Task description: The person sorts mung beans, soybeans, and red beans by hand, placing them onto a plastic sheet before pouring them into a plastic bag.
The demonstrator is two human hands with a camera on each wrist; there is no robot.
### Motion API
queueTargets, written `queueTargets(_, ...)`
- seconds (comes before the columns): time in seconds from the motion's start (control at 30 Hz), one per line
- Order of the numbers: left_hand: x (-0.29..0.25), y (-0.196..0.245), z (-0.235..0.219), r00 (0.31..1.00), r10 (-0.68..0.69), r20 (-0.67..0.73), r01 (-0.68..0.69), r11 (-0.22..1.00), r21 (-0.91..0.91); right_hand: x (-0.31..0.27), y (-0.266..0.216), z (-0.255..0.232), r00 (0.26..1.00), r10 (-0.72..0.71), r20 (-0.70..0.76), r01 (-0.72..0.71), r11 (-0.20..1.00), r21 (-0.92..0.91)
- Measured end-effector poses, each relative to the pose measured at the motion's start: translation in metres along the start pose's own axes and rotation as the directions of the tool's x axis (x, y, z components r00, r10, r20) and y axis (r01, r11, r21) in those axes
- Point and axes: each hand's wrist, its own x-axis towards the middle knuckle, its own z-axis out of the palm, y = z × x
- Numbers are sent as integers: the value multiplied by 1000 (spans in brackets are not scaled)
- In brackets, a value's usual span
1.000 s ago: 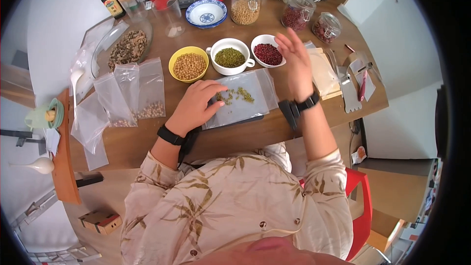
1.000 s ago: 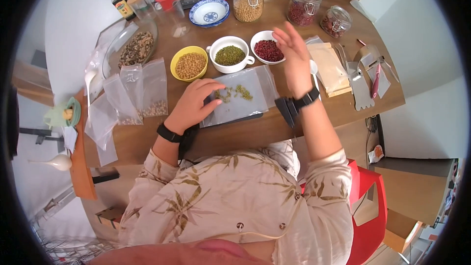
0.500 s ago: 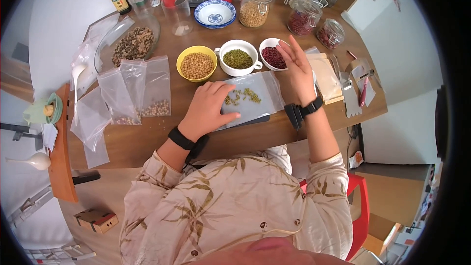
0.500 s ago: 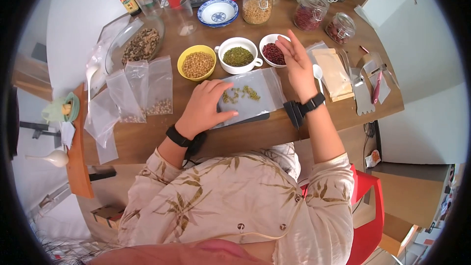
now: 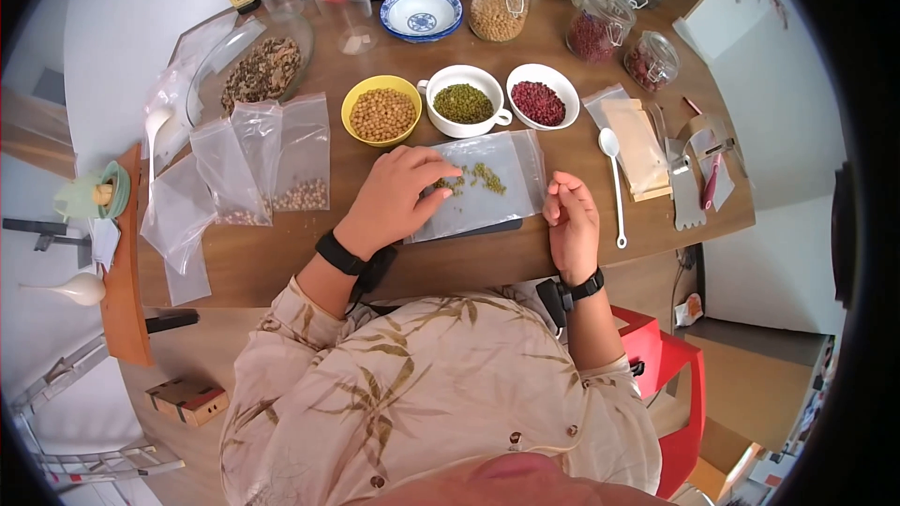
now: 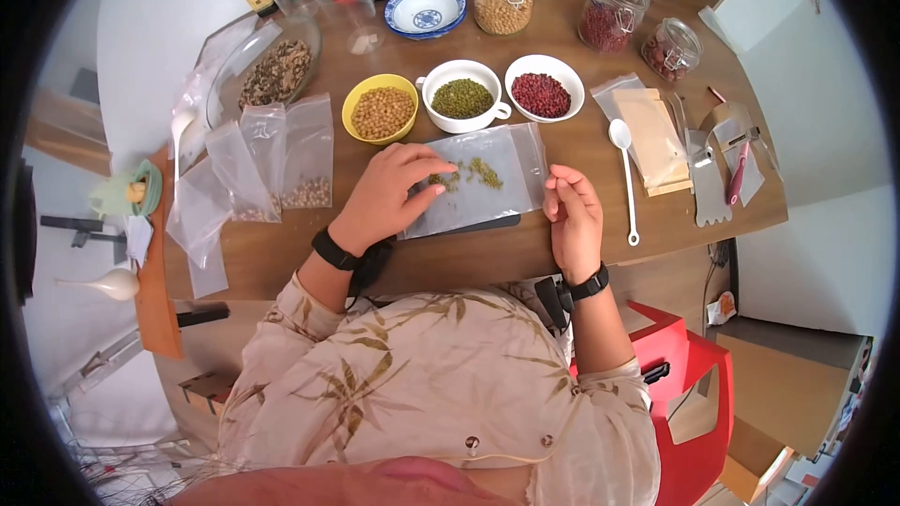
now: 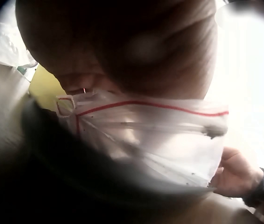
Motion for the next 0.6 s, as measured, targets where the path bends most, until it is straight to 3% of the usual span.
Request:
queueTargets(0.13, 4, 3, 0, 1000, -1, 7, 0, 1000, 9, 2, 6, -6, 999, 1, 54, -2, 1000, 11)
queueTargets(0.2, 6, 8, -1, 1000, -10, 28, 9, 999, 47, 1, 5, 2, 994, 54, 96, -33, 978, -207)
queueTargets(0.23, 7, 10, -3, 999, -18, 41, 15, 997, 77, 0, 5, 5, 993, 58, 101, -38, 981, -193)
queueTargets(0.3, 9, 11, -3, 998, -22, 54, 16, 994, 113, -5, 6, 9, 985, 106, 135, -56, 943, -329)
queueTargets(0.33, 11, 12, -3, 998, -20, 62, 11, 991, 135, -6, 8, 9, 981, 69, 183, 2, 931, -365)
queueTargets(0.6, 22, 18, -3, 996, 16, 86, -36, 969, 245, -6, 13, 6, 970, 76, 232, 2, 947, -320)
